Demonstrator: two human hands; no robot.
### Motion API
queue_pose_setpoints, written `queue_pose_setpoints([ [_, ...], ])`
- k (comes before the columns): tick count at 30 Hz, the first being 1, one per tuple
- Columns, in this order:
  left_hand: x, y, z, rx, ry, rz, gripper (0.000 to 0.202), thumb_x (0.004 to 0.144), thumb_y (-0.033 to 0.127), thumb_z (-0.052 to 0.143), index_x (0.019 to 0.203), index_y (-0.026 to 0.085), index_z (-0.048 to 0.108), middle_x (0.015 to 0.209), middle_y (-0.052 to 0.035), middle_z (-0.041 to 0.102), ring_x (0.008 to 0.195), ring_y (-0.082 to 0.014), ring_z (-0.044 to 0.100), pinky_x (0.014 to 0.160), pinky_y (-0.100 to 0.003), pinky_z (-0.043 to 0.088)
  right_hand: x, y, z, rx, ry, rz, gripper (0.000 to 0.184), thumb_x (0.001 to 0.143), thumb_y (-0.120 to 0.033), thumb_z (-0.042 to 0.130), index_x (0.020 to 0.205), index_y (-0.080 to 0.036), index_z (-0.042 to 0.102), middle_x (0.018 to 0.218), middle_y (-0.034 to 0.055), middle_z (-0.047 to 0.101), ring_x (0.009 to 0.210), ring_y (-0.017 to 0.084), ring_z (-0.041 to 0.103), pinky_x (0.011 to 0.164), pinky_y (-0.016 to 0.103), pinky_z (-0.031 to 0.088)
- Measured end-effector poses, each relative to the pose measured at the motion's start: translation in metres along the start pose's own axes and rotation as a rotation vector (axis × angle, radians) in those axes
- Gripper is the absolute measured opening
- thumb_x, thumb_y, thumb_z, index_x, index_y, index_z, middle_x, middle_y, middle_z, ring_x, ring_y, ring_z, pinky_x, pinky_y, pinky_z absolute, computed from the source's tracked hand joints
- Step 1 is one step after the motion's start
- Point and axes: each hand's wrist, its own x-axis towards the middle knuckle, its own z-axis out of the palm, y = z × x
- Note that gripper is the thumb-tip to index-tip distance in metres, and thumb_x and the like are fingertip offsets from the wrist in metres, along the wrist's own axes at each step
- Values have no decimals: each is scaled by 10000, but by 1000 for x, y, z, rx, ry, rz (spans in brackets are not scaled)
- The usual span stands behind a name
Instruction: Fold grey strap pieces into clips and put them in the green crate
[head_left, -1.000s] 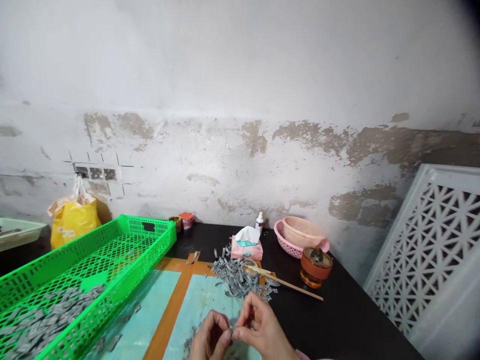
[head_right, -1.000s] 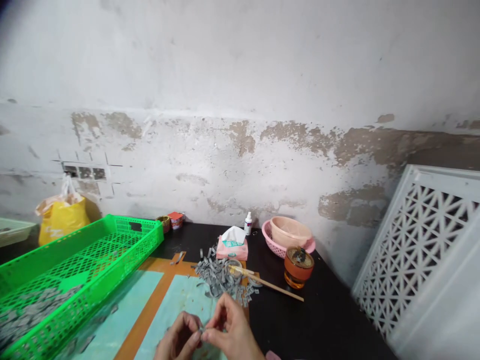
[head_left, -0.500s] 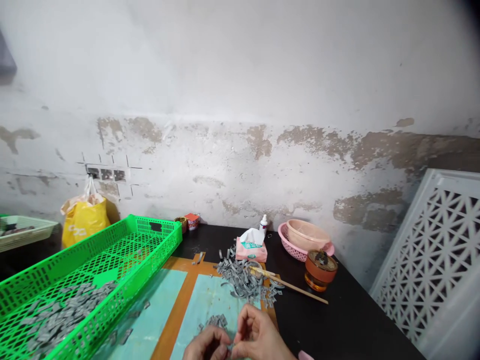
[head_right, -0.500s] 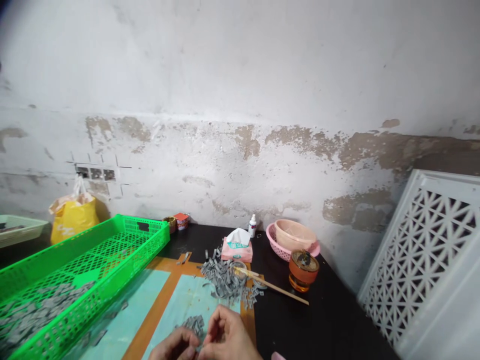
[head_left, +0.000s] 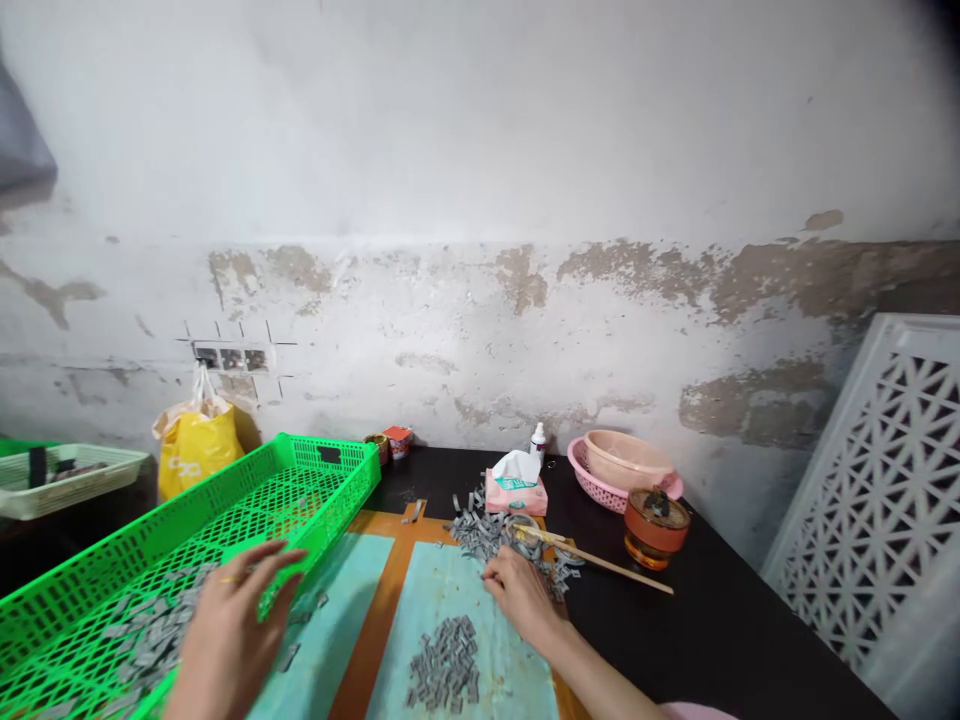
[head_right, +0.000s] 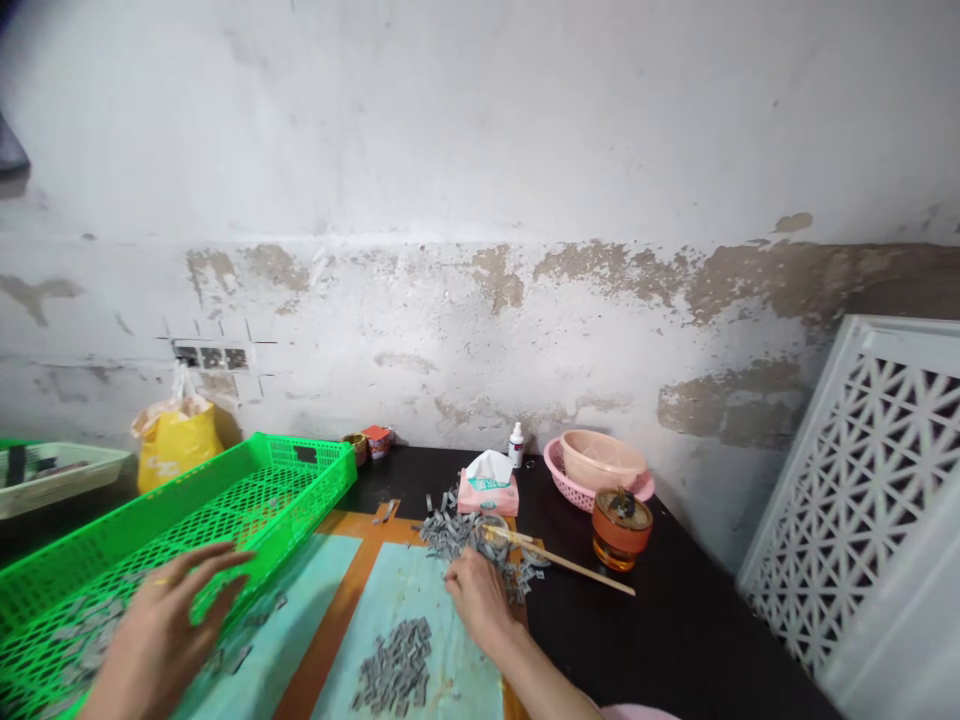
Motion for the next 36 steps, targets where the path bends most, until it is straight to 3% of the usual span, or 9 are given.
queue_pose_setpoints([
  [4, -39, 53, 64, -247, -409, 4, 188, 791, 238, 579, 845, 264, 757, 939, -86, 742, 881, -275, 674, 785, -354, 515, -3, -1, -1, -9, 27, -40, 206, 809, -67, 484, 745, -187, 638, 823, 38, 574, 761, 175, 568, 697, 270, 399],
  [9, -61, 81, 112, -284, -565, -34, 221, 720, 125, 606, 737, 267, 774, 830, -85, 737, 847, -287, 649, 733, -341, 447, -7, -5, -21, 150, 129, -91, 116, 833, -173, 499, 750, -204, 574, 829, 39, 567, 852, 208, 566, 716, 284, 421],
  [16, -49, 81, 122, -567, -528, -205, 148, 770, 231, 631, 659, 214, 729, 705, -52, 712, 711, -240, 633, 659, -304, 408, -22, -14, -30, 629, 68, 2, 269, 886, -458, 516, 798, -203, 516, 748, 12, 612, 727, 168, 568, 708, 290, 415],
  [19, -41, 93, 128, -906, -508, -409, 257, 776, 428, 666, 718, 178, 680, 615, -9, 670, 576, -173, 584, 563, -262, 393, -28, -27, -31, 794, 0, 30, 310, 862, -510, 548, 829, -204, 509, 741, 6, 603, 735, 164, 571, 714, 289, 422],
  [21, -37, 103, 132, -1174, -511, -607, 338, 686, 490, 751, 733, 167, 661, 607, 8, 669, 542, -139, 564, 539, -234, 392, -30, -36, -33, 894, -55, 45, 336, 827, -527, 590, 832, -201, 509, 709, -6, 591, 704, 158, 571, 705, 289, 429],
  [23, -34, 112, 138, -1388, -544, -761, 373, 582, 455, 843, 721, 158, 666, 619, 9, 685, 556, -120, 578, 552, -212, 416, -30, -40, -35, 947, -101, 59, 354, 795, -529, 628, 826, -193, 518, 690, -10, 587, 660, 145, 563, 674, 280, 426],
  [26, -33, 118, 150, -1549, -582, -849, 348, 506, 352, 909, 678, 142, 691, 607, 11, 684, 559, -94, 595, 558, -171, 440, -28, -36, -36, 961, -108, 75, 363, 764, -514, 663, 823, -176, 547, 642, -21, 573, 609, 124, 539, 631, 254, 404],
  [31, -37, 120, 163, -1660, -541, -932, 331, 497, 245, 929, 755, 154, 742, 584, 8, 678, 523, -76, 606, 523, -135, 468, -22, -22, -34, 967, -106, 150, 362, 701, -469, 724, 801, -144, 598, 562, -34, 553, 535, 102, 506, 559, 224, 369],
  [36, -37, 125, 158, -1706, -559, -1014, 344, 484, 149, 929, 792, 136, 776, 631, -19, 728, 548, -90, 653, 545, -132, 518, -19, -12, -30, 1052, -153, 215, 350, 662, -434, 754, 771, -133, 615, 530, -38, 555, 485, 84, 483, 531, 218, 356],
])
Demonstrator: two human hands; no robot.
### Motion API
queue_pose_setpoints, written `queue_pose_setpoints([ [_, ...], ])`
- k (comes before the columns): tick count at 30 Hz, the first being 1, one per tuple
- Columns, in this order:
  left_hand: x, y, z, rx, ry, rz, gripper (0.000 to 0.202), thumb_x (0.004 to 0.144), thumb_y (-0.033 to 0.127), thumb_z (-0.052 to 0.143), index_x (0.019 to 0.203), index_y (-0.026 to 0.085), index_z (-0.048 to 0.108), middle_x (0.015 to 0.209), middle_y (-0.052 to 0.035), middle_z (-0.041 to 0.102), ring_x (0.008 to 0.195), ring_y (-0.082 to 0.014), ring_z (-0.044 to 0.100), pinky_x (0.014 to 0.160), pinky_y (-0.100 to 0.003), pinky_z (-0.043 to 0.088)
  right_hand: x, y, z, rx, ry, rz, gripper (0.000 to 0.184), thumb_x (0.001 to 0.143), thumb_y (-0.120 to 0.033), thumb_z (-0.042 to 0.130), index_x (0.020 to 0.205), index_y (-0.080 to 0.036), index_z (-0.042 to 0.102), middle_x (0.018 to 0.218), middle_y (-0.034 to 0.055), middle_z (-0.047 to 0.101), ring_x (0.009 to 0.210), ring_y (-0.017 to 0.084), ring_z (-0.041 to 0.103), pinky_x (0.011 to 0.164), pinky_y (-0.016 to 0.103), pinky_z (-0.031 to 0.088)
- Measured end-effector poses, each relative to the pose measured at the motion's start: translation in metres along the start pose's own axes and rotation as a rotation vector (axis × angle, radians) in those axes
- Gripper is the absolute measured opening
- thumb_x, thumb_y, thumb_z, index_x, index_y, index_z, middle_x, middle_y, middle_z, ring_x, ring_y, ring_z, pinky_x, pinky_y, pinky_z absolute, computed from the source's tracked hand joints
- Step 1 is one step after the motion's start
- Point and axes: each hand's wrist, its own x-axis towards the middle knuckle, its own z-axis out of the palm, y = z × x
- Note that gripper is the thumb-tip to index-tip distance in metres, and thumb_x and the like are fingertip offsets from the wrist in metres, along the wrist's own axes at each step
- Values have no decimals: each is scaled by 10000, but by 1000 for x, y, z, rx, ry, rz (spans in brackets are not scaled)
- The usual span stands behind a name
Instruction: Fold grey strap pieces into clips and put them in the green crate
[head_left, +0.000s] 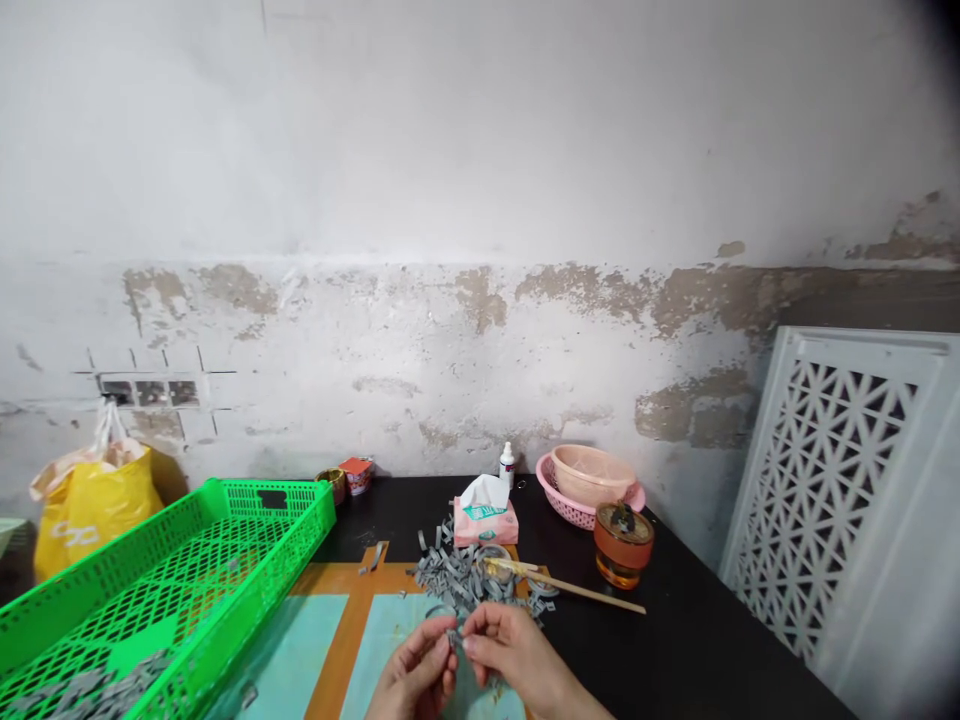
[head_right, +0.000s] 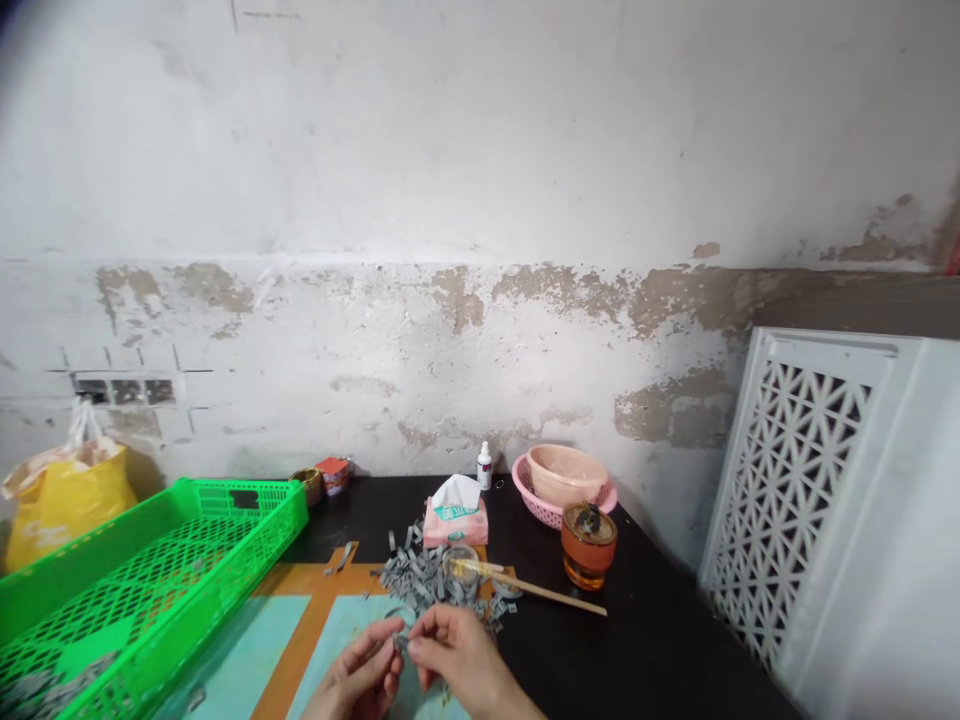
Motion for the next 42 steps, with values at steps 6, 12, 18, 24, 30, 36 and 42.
queue_pose_setpoints([
  [6, -2, 1, -2, -20, -26, -65, 320, 492, 122, 923, 782, 120, 790, 625, -29, 743, 541, -88, 664, 543, -129, 532, 1, 5, -5, 58, -46, 57, 330, 661, -403, 763, 770, -119, 635, 533, -20, 590, 467, 75, 487, 518, 214, 339],
  [12, 1, -1, -5, 7, -51, -98, 318, 478, 144, 932, 762, 112, 793, 632, -40, 748, 524, -81, 658, 533, -127, 528, -6, -5, -1, 107, -106, 123, 336, 619, -388, 794, 738, -123, 625, 573, -15, 610, 466, 69, 494, 529, 221, 351],
  [18, -3, 2, -1, 36, -88, -114, 320, 505, 180, 927, 783, 97, 794, 606, -37, 738, 516, -68, 645, 527, -114, 502, -7, -9, -2, 92, -92, 135, 342, 605, -377, 803, 739, -115, 628, 543, -22, 592, 449, 68, 487, 514, 219, 338],
  [24, -9, 2, 1, 126, -113, -61, 303, 552, 253, 906, 794, 111, 793, 604, -22, 727, 526, -59, 619, 538, -112, 472, -4, -5, -6, 9, -48, 104, 332, 573, -357, 806, 697, -111, 620, 541, -6, 609, 435, 79, 496, 487, 223, 374],
  [30, -7, -2, 2, 183, -89, -24, 330, 518, 315, 914, 771, 137, 800, 603, -18, 719, 534, -62, 592, 540, -124, 448, -6, -5, -6, 103, -25, 91, 437, 519, -299, 855, 825, -132, 592, 604, -1, 658, 442, 104, 554, 482, 227, 411],
  [36, 8, -10, -13, 270, -76, -5, 429, 441, 410, 919, 764, 151, 806, 612, -42, 739, 537, -98, 587, 539, -171, 443, -5, -8, 1, 17, 74, 51, 446, 491, -348, 862, 758, -136, 574, 566, -32, 622, 439, 97, 557, 478, 211, 401],
  [42, 0, -9, -6, 325, 5, 109, 447, 505, 459, 879, 788, 121, 805, 641, -91, 759, 608, -173, 633, 588, -237, 484, -2, -3, 2, -42, 135, 18, 439, 506, -387, 852, 724, -147, 557, 543, -54, 578, 432, 90, 540, 469, 205, 387],
])
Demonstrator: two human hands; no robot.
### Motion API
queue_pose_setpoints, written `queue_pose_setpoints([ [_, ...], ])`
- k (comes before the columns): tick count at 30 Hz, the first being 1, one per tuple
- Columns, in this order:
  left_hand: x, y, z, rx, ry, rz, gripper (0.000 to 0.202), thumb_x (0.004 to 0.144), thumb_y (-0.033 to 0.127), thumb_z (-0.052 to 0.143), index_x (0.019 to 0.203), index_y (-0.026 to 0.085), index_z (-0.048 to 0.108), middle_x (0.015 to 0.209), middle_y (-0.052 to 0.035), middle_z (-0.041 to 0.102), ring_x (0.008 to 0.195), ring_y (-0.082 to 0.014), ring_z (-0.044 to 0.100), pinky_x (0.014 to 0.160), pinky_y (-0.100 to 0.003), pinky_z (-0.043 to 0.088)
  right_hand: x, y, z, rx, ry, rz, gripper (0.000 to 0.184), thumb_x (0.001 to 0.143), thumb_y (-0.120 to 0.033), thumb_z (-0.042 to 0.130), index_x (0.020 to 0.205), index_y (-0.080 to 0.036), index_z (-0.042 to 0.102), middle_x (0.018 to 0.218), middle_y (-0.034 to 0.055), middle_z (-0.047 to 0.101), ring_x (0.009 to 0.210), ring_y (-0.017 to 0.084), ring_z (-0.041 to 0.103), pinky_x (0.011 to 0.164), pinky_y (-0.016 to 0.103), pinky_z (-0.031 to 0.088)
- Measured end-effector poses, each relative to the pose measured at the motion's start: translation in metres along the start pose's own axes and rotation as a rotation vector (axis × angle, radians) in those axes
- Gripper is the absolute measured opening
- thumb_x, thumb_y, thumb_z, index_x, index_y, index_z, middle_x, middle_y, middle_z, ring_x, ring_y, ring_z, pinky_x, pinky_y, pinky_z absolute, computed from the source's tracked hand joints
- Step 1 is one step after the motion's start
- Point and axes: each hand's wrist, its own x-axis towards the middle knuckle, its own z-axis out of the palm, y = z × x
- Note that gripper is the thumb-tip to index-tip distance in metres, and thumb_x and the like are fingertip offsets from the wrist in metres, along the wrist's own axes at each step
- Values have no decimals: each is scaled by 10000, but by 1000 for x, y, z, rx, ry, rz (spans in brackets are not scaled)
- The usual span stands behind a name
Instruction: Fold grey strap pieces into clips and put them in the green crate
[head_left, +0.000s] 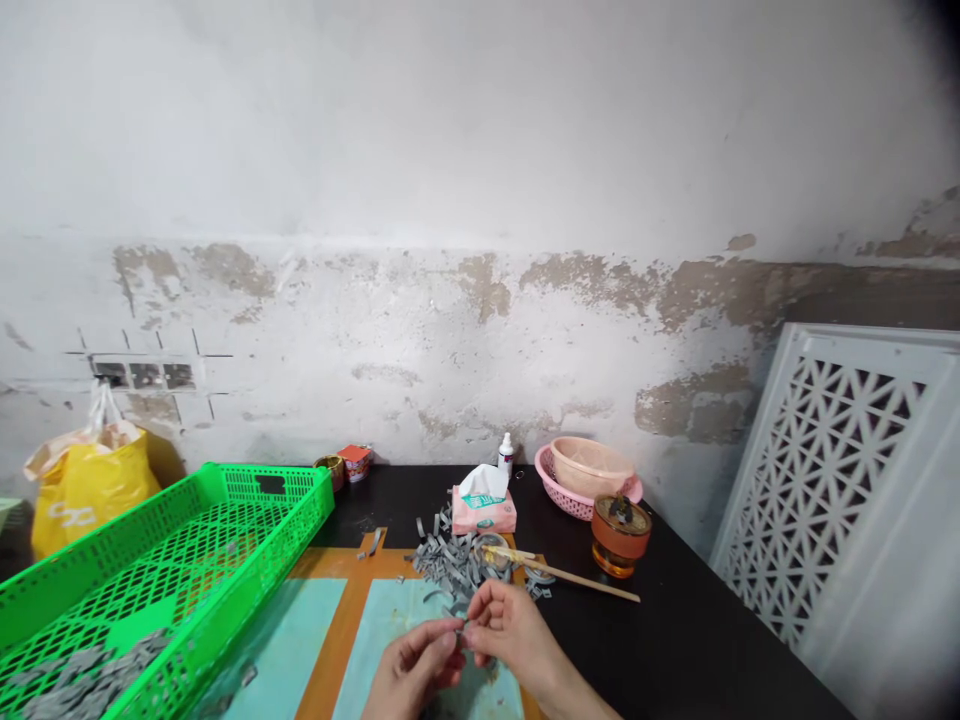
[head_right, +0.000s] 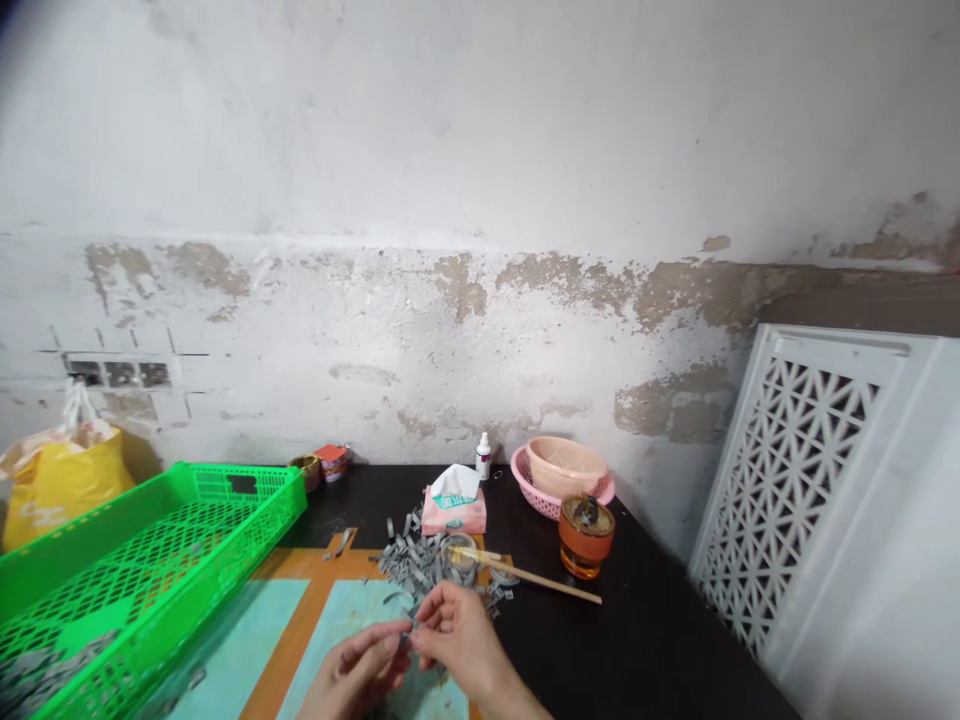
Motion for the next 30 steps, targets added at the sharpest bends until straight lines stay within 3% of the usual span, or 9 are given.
queue_pose_setpoints([
  [3, -4, 3, 4, 23, 32, 28, 354, 499, 371, 906, 728, 123, 799, 600, -76, 749, 551, -144, 612, 539, -205, 460, -1, -1, -4, 17, -63, -12, 430, 535, -416, 844, 745, -133, 598, 582, -24, 604, 462, 111, 570, 491, 228, 423],
  [6, -4, 4, 2, -29, 29, -25, 348, 487, 339, 917, 724, 115, 794, 591, -73, 745, 534, -127, 619, 534, -183, 460, -5, -9, -12, 39, -200, -8, 410, 657, -475, 765, 824, -109, 683, 690, 32, 652, 551, 144, 627, 578, 281, 481],
  [10, -3, 4, 0, -49, -7, -85, 344, 486, 320, 923, 726, 115, 787, 595, -68, 744, 517, -110, 620, 519, -165, 454, -8, -19, -19, 47, -273, -40, 313, 651, -385, 793, 837, -138, 747, 781, 46, 673, 681, 166, 657, 697, 316, 502],
  [17, -5, 3, 1, -81, -27, -102, 321, 489, 307, 923, 708, 135, 764, 549, -37, 718, 502, -107, 617, 502, -164, 443, -9, -21, -15, 29, -323, -116, 181, 662, -318, 792, 704, -145, 754, 735, 19, 623, 603, 128, 619, 618, 277, 491],
  [22, -6, 0, 0, -99, -56, -100, 304, 502, 296, 919, 692, 124, 756, 557, -49, 721, 516, -125, 638, 516, -182, 462, -12, -21, -22, 31, -431, 23, 255, 689, -350, 781, 767, -116, 720, 658, 27, 652, 589, 126, 617, 639, 278, 494],
  [30, -6, -2, 0, -154, -62, -123, 295, 488, 237, 930, 687, 126, 742, 529, -29, 692, 494, -106, 616, 482, -156, 449, -6, -5, -24, 26, -350, 110, 308, 616, -347, 829, 751, -106, 695, 590, 36, 678, 535, 149, 644, 598, 301, 529],
])
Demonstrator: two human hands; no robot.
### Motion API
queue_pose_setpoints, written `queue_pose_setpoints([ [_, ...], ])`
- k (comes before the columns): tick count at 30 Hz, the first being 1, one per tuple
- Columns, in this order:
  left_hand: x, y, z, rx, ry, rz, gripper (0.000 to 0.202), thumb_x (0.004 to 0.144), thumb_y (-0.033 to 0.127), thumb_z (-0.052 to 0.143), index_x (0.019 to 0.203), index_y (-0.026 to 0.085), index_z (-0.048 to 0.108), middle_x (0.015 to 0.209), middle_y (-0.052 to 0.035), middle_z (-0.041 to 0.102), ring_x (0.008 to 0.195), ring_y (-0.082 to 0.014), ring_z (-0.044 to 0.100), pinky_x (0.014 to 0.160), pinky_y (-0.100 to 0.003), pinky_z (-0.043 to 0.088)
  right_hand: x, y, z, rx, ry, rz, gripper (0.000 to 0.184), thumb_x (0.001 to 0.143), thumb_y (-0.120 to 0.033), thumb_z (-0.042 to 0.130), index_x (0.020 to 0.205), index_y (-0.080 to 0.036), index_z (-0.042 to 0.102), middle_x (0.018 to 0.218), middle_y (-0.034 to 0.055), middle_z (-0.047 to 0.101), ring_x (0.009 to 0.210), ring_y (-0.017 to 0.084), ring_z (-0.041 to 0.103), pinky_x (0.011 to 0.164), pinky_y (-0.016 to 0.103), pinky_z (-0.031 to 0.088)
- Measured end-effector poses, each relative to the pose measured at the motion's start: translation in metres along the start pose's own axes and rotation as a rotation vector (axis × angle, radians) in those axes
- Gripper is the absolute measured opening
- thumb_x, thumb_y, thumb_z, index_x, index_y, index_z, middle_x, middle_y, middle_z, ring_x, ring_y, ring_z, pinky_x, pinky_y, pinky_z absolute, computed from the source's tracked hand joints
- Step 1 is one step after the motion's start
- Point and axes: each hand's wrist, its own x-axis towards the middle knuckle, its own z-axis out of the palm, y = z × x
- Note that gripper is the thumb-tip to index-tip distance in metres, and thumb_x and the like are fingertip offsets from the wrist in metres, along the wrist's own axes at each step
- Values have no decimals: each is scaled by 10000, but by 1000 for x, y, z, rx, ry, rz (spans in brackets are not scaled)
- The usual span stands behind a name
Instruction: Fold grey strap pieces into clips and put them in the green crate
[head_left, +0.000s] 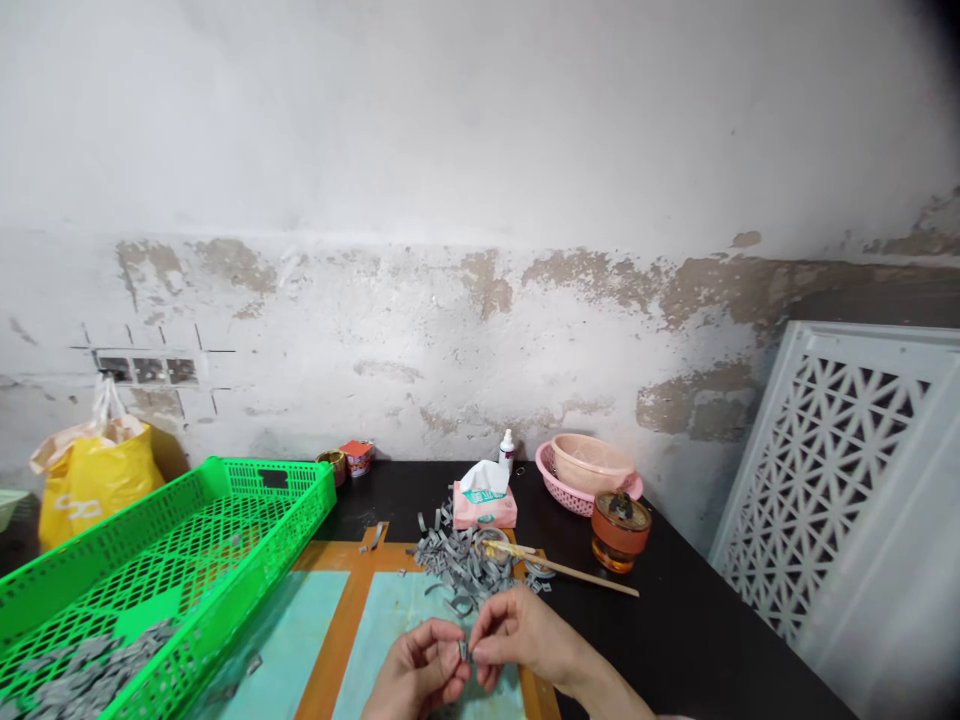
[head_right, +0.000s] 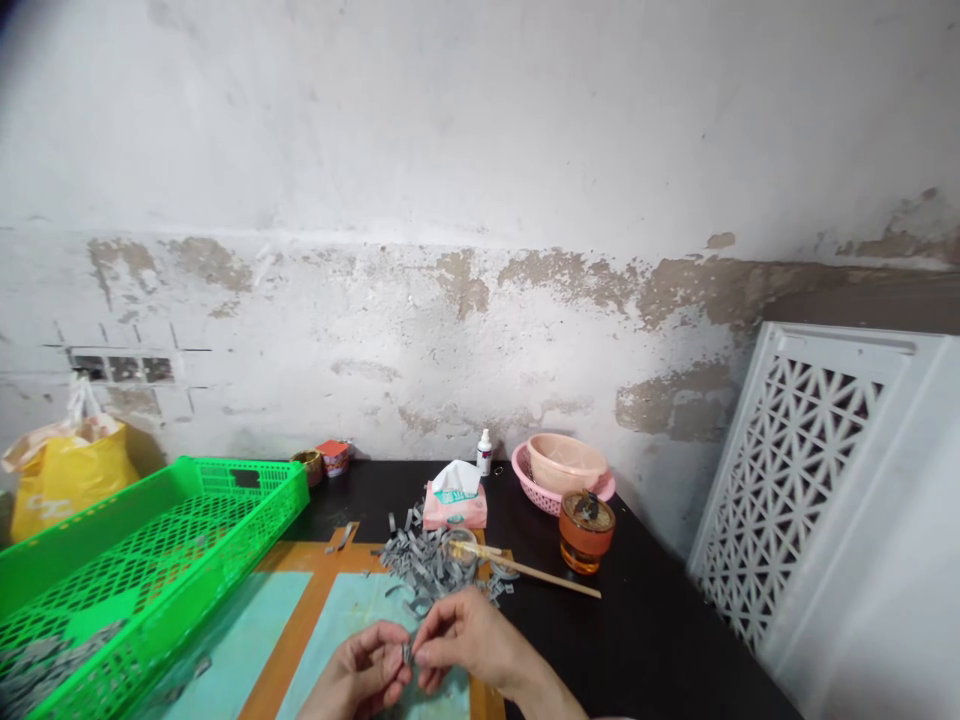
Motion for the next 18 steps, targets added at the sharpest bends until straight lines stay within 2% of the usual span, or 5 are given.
queue_pose_setpoints([
  [9, -4, 2, 4, 5, -3, -34, 299, 506, 267, 923, 696, 137, 732, 515, -4, 651, 485, -89, 581, 470, -143, 435, 4, -1, 6, 30, 88, -22, 365, 585, -370, 840, 736, -96, 653, 548, 46, 675, 478, 156, 636, 521, 277, 519],
  [18, 3, 1, -1, 108, -10, -16, 357, 471, 336, 927, 686, 122, 740, 529, -20, 650, 487, -90, 532, 471, -168, 382, 3, 1, 3, -99, 99, -5, 345, 597, -392, 809, 737, -105, 676, 575, 18, 652, 535, 144, 625, 594, 295, 511],
])
